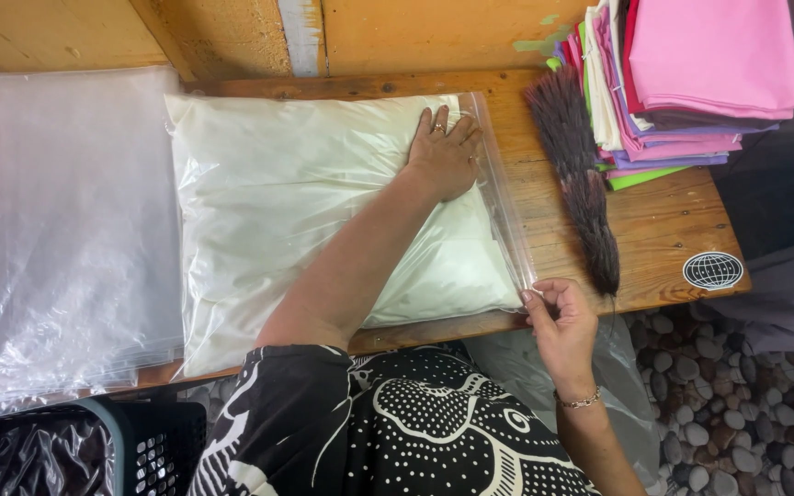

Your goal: Inserting a white fabric cushion into a plastic bag, smoothing it out, sealing the zip-lock, and brushing the bag before placing it in a basket.

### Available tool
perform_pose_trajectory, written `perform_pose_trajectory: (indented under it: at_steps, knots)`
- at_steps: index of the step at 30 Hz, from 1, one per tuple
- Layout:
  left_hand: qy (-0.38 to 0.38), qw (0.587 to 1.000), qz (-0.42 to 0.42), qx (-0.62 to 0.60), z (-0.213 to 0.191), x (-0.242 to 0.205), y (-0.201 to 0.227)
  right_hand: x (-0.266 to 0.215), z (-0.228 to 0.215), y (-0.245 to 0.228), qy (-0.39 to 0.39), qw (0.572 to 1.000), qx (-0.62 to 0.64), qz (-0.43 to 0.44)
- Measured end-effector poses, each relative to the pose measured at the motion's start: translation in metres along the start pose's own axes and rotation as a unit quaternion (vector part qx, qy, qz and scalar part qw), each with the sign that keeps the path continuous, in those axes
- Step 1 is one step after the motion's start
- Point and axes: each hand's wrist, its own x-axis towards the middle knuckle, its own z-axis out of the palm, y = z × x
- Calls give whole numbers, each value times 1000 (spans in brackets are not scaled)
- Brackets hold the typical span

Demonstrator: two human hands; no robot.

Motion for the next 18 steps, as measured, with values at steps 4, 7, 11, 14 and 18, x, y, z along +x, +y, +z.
perform_pose_trajectory:
  at_steps: [4, 7, 11, 14, 18]
  knots:
    - [-2, 1000, 4, 12, -6, -7, 4, 2, -5, 6, -23, 995, -94, -40]
    - [-4, 1000, 3, 21, -12, -9, 6, 2, -4, -9, -39, 985, -159, -47]
    - [-4, 999, 5, 36, -15, -13, 9, 4, -5, -14, -53, 978, -185, -84]
    - [-4, 999, 8, 45, -17, -16, 10, 4, -7, -6, -51, 972, -198, -112]
    - [-5, 998, 7, 55, -18, -17, 12, 2, -7, -7, -46, 966, -219, -126]
